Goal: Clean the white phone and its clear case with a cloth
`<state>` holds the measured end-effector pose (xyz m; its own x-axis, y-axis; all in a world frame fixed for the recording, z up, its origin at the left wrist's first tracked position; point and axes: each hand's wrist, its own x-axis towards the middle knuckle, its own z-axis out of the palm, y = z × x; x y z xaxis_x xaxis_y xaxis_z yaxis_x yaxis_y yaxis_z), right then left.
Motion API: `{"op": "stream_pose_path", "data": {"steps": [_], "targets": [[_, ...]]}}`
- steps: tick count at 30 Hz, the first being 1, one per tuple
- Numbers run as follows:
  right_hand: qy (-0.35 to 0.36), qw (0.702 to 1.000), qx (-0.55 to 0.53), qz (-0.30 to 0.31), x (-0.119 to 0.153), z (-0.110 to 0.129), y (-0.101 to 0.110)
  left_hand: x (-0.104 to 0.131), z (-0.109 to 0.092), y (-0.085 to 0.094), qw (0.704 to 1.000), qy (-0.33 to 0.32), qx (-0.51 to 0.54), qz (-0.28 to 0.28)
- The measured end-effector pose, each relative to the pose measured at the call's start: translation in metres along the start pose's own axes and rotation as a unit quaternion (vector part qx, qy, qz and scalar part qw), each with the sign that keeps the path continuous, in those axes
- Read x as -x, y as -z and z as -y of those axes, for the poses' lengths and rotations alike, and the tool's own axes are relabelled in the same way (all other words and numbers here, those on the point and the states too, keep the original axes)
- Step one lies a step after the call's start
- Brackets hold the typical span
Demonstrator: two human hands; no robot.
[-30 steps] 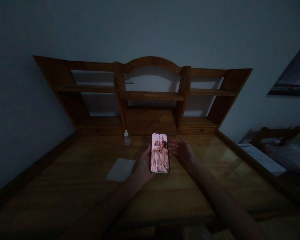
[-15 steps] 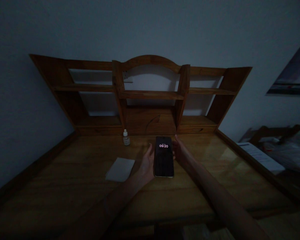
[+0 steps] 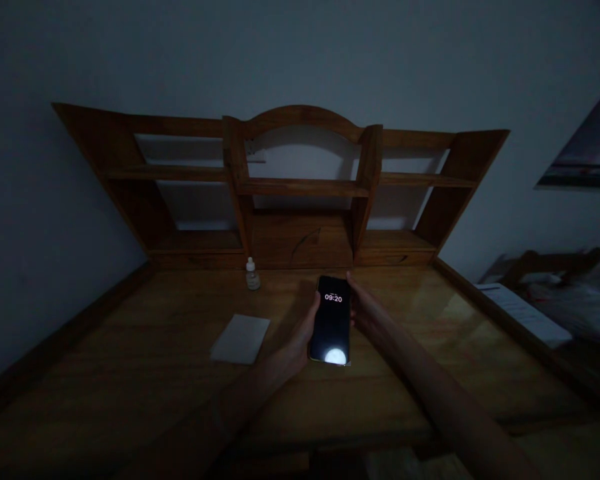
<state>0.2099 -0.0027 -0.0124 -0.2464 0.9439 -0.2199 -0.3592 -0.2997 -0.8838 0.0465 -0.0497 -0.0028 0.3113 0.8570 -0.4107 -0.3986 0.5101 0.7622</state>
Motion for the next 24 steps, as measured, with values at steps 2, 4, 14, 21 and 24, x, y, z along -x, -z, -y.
{"op": "stream_pose_path", "data": {"steps": [2,4,14,21,24], "targets": [[-0.014,1.0,-0.019,-0.013,-0.002,0.0,0.002,-0.001,0.001,0.001,1.0,-0.01,-0.007,0.0],[-0.023,0.999,-0.033,-0.015,-0.003,0.0,0.003,-0.001,0.001,0.001,1.0,-0.018,-0.01,-0.004],[-0.037,0.997,-0.069,-0.012,0.006,-0.002,-0.002,0.003,0.003,-0.001,0.999,0.011,-0.028,0.045],[-0.029,0.994,-0.099,0.026,0.005,0.002,-0.008,0.003,0.001,0.0,0.994,-0.003,0.024,0.104],[-0.005,0.995,-0.087,0.046,0.001,0.006,-0.013,0.0,-0.002,0.001,0.997,-0.014,0.048,0.061]]}}
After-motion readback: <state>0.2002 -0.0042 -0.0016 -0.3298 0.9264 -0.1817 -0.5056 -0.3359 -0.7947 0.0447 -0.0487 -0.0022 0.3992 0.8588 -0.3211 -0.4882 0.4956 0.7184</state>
